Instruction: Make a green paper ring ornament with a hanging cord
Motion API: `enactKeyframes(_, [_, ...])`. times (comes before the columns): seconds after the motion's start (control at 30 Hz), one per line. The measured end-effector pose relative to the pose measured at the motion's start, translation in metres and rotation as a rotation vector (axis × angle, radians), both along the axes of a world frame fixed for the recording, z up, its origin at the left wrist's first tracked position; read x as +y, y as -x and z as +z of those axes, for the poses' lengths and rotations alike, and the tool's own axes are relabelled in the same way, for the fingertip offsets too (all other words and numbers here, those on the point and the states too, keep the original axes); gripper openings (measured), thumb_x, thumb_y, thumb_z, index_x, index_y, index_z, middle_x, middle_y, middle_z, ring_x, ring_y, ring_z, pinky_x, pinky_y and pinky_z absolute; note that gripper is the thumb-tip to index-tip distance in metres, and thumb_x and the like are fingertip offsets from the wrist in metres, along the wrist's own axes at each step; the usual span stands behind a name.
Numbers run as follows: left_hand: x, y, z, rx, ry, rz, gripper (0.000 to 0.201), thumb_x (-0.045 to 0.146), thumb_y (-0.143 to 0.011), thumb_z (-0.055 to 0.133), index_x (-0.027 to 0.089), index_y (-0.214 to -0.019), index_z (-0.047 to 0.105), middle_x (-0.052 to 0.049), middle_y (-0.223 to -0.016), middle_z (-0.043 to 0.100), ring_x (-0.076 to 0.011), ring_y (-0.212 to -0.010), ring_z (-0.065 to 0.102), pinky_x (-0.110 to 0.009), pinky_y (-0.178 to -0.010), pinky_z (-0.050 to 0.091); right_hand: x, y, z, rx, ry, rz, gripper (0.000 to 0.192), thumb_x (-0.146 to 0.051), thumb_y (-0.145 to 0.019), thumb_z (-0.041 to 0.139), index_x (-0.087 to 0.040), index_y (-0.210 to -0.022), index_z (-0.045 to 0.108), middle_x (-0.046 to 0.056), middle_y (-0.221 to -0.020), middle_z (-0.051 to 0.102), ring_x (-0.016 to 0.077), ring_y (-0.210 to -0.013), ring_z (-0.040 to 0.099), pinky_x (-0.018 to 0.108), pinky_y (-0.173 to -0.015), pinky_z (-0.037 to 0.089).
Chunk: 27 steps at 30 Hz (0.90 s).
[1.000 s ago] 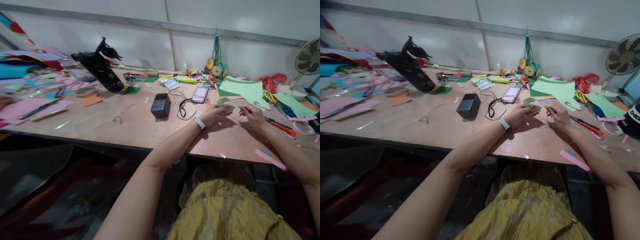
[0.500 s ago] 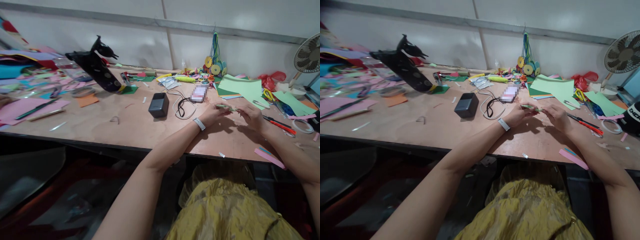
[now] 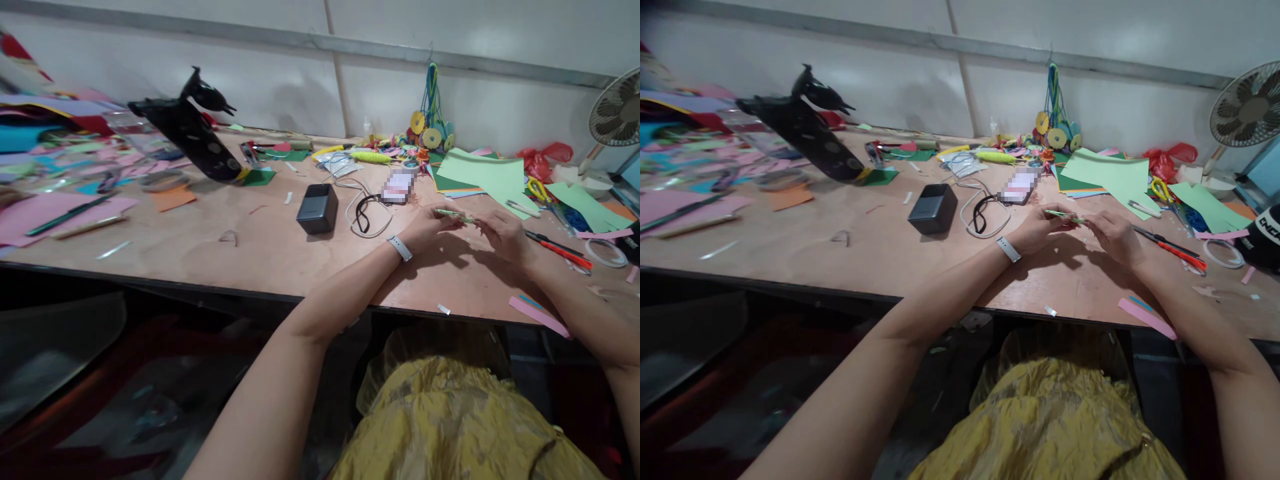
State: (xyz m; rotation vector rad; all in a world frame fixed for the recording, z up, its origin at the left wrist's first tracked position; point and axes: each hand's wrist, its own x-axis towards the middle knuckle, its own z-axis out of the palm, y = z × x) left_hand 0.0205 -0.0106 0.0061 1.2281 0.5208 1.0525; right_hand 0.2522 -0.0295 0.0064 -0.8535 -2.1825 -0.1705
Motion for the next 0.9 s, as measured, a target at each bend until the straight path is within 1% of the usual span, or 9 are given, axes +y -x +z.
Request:
enactKeyframes(0.2, [-0.0002,-0.0003,-0.0005,-0.005,-0.015,0.002,0.038,0.043,-0.073,0.095,0.015,-0.090,0.076,-0.007,-0.092,0.078,-0.0184,-0.091,0.074,-0.045,-0.104,0.054,-0.0023,0.0005,0.0008,-0.005,-0.009,0.003,0.033,-0.036,-0.110,0.046,-0.026,-0.110,0.078,0.009,-0.088,0.077,0.0260,-0.087,0.074,0.042,-0.083,0.061])
enactKeyframes(0.37, [-0.0017,0.0005,0.0013,0.010,-0.013,0.000,0.044,0.047,-0.068,0.097,0.015,-0.090,0.076,-0.007,-0.092,0.078,-0.0179,-0.090,0.074,-0.044,-0.103,0.055,-0.0018,0.0003,0.0002,-0.018,0.016,-0.007,0.032,-0.036,-0.110,0.047,-0.026,-0.111,0.077,0.009,-0.092,0.077,0.0254,-0.088,0.073,0.041,-0.084,0.060])
enactKeyframes(0.53, [-0.0018,0.0009,0.0008,0.033,-0.005,-0.003,0.039,0.043,-0.072,0.095,0.015,-0.091,0.076,-0.008,-0.095,0.078,-0.0188,-0.095,0.074,-0.044,-0.105,0.054,-0.0024,0.0003,0.0013,-0.040,-0.013,0.014,0.033,-0.035,-0.110,0.046,-0.026,-0.115,0.077,0.009,-0.094,0.078,0.0252,-0.088,0.073,0.041,-0.084,0.060])
enactKeyframes(0.63, [0.0000,0.0003,-0.0009,0.022,-0.017,-0.007,0.040,0.044,-0.070,0.096,0.015,-0.089,0.076,-0.008,-0.095,0.078,-0.0182,-0.094,0.074,-0.043,-0.104,0.055,-0.0036,0.0015,0.0025,-0.022,0.002,0.011,0.032,-0.034,-0.110,0.046,-0.026,-0.114,0.077,0.008,-0.092,0.078,0.0246,-0.087,0.074,0.040,-0.083,0.060])
enactKeyframes(0.77, [0.0015,-0.0002,-0.0015,0.005,-0.017,-0.016,0.049,0.048,-0.065,0.099,0.013,-0.090,0.076,-0.007,-0.091,0.078,-0.0180,-0.092,0.075,-0.042,-0.102,0.056,-0.0034,0.0027,0.0031,0.056,-0.045,0.054,0.026,-0.032,-0.109,0.052,-0.025,-0.113,0.077,0.008,-0.090,0.079,0.0239,-0.085,0.075,0.037,-0.081,0.061])
enactKeyframes(0.9, [0.0013,0.0001,-0.0011,0.010,-0.034,-0.005,0.049,0.050,-0.069,0.096,0.012,-0.092,0.075,-0.008,-0.093,0.078,-0.0183,-0.091,0.075,-0.044,-0.102,0.056,-0.0029,0.0026,0.0028,0.054,-0.077,0.093,0.023,-0.026,-0.108,0.054,-0.025,-0.115,0.076,0.008,-0.094,0.080,0.0237,-0.087,0.076,0.037,-0.082,0.061])
